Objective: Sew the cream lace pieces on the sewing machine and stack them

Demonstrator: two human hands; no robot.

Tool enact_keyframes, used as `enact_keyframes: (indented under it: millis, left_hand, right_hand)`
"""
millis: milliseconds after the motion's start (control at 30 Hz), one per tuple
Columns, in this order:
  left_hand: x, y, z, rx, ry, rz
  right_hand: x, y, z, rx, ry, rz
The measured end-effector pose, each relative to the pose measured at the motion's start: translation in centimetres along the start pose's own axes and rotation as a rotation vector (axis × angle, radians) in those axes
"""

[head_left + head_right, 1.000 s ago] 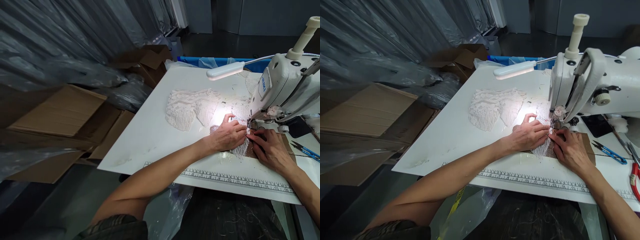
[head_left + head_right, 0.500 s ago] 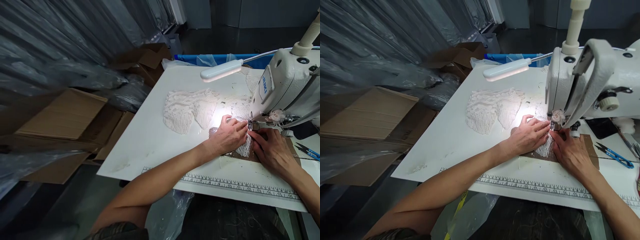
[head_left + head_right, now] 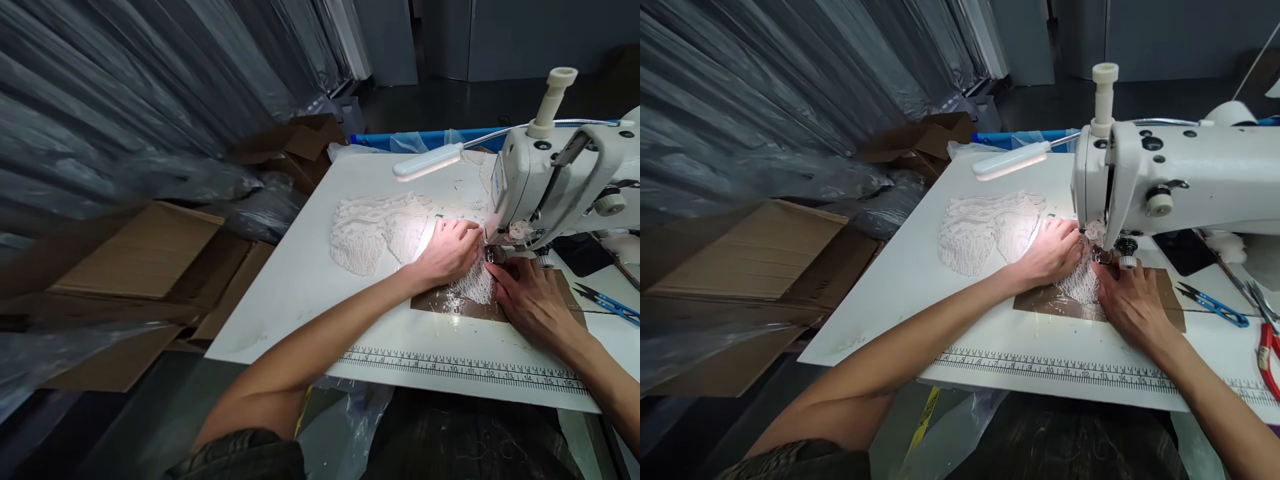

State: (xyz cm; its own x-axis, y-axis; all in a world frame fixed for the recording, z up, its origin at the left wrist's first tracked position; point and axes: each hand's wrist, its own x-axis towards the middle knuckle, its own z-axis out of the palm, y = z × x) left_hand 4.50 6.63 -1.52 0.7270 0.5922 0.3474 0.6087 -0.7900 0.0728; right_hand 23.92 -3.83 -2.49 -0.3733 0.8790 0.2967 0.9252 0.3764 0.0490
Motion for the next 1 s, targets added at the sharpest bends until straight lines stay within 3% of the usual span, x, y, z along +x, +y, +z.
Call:
enact_keyframes:
  millis: [67, 133, 300, 533, 667, 800, 1000]
  left_hand:
    - [1.0, -1.1, -0.2, 0.002, -0.122, 0.011]
    - [1.4, -1.8, -0.6, 0.000, -0.169, 0.011]
    - [-0.6, -1.3, -2.3, -0.041, -0.062, 0.086]
    - [-3.2, 0.4, -2.5, -0.385, -0.109, 0.310]
    - [-3.2, 0.7, -1.9, -0.404, -0.113, 0.257]
    - [-3.3, 1.0, -1.9, -0.404, -0.089, 0.208]
    - [-3.4, 1.3, -2.0, -0.431, 0.055, 0.212]
  right_hand:
    - [-0.3, 0.3, 0.0, 0.043, 0.000, 0.008]
    - [-0.6, 0.9, -0.3, 0.150, 0.005, -0.007]
    - [-1.3, 3.3, -2.5, 0.445, 0.013, -0.071]
    - [-2.4, 3.4, -3.2, 0.516, 0.075, -0.039]
    - [-2.7, 2.9, -3.1, 0.526, 0.086, -0.046]
    - [-2.0, 2.5, -3.2, 0.562, 0.013, -0.079]
    - [0.5, 1.0, -2.7, 0.569, -0.039, -0.123]
